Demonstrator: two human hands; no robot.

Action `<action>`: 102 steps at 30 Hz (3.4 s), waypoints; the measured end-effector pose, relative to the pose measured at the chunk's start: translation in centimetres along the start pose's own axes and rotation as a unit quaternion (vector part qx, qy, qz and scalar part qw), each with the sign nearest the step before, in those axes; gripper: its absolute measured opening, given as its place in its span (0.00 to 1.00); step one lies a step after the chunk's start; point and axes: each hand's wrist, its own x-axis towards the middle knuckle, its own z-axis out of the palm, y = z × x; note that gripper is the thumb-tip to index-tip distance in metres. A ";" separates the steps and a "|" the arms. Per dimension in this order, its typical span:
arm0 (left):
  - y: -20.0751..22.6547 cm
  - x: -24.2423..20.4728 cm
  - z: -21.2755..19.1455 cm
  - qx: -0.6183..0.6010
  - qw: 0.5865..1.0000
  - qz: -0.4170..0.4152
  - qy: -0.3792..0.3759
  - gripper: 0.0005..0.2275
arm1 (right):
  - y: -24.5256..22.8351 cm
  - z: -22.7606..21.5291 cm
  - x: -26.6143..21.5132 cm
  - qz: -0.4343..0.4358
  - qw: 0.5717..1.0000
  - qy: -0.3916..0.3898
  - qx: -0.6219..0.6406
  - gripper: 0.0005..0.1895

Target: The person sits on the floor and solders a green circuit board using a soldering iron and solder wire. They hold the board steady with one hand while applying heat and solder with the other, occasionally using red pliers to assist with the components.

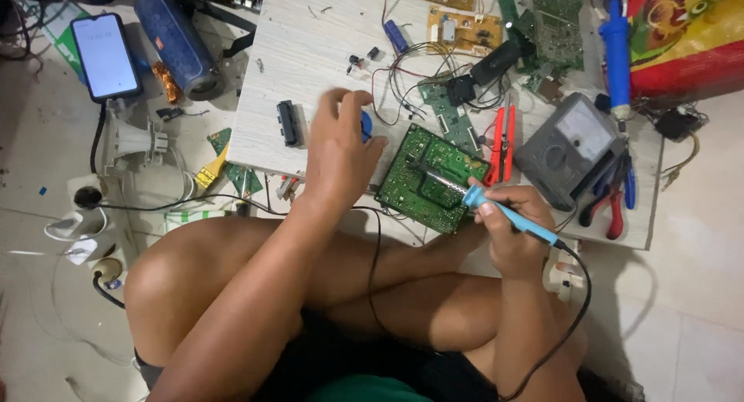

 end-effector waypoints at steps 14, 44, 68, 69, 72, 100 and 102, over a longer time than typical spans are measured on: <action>2.6 -5.9 -1.2 0.147 0.959 0.094 -0.223 0.19 | -0.3 0.3 -0.1 0.026 1.000 0.005 0.009 0.11; 2.9 -5.7 -1.3 0.147 0.970 0.088 -0.174 0.06 | 0.6 0.0 -0.5 0.028 1.000 0.009 -0.003 0.11; 2.9 -5.4 -1.1 0.156 0.965 0.078 -0.195 0.06 | -0.3 0.3 -0.3 0.012 1.000 0.012 -0.004 0.10; 2.9 -5.3 -1.1 0.155 0.965 0.080 -0.196 0.06 | -0.1 0.2 -0.3 0.011 1.000 0.012 0.001 0.10; 3.0 -5.4 -1.3 0.146 0.966 0.071 -0.200 0.07 | -0.6 0.4 -0.1 0.006 1.000 0.005 -0.003 0.09; 3.6 -5.3 -1.6 0.145 0.964 0.062 -0.215 0.08 | 0.5 -0.2 -0.2 -0.004 1.000 -0.008 -0.011 0.09; 5.0 -5.0 -3.6 0.132 0.961 0.044 -0.239 0.09 | 0.6 -0.1 -0.2 -0.017 1.000 -0.014 -0.016 0.08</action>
